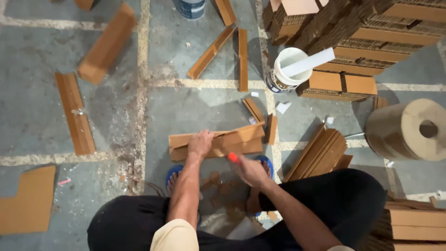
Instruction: The person sits on the floor and assembles flat cardboard pieces into box shapes. They fold the cardboard along pre-scored lines and use a utility knife to cut and trim the flaps. The person repeatedly picks up new pieces, folds them, and stacks the finished boxes.
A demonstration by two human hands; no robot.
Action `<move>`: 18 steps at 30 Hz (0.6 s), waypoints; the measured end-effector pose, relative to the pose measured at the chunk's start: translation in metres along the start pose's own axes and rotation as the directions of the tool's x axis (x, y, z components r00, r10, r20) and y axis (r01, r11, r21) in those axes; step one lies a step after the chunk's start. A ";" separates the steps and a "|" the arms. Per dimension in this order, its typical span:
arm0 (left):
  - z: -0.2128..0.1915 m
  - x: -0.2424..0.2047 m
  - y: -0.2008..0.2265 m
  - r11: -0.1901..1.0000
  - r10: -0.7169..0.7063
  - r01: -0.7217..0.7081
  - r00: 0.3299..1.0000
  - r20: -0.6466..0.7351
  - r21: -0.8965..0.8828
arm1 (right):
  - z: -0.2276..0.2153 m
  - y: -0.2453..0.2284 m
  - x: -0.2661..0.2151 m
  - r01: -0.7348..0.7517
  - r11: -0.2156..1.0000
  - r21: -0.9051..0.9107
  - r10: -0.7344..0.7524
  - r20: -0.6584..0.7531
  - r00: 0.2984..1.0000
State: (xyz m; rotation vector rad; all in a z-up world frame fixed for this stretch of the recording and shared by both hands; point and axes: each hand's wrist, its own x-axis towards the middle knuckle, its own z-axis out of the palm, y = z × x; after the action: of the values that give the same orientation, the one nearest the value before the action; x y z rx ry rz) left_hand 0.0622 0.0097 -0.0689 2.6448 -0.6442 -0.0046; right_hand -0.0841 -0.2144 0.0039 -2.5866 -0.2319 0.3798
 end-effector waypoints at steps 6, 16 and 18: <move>0.009 -0.009 0.013 0.994 -0.052 0.055 0.998 -0.030 0.099 | 0.011 -0.027 0.028 -0.314 0.949 0.039 0.316 -0.161 0.935; -0.003 -0.008 0.021 0.990 -0.077 0.080 0.997 -0.025 0.119 | 0.048 -0.047 0.031 -0.376 0.926 0.044 0.378 -0.145 0.914; -0.005 -0.008 0.022 0.991 -0.085 0.087 0.996 -0.026 0.102 | 0.043 -0.045 0.032 -0.346 0.936 0.059 0.351 -0.147 0.925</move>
State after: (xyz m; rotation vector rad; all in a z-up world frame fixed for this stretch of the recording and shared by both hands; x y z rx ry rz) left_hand 0.0457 -0.0029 -0.0562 2.7659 -0.5366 0.0324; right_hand -0.0717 -0.1483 -0.0161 -2.6077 0.2937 0.2992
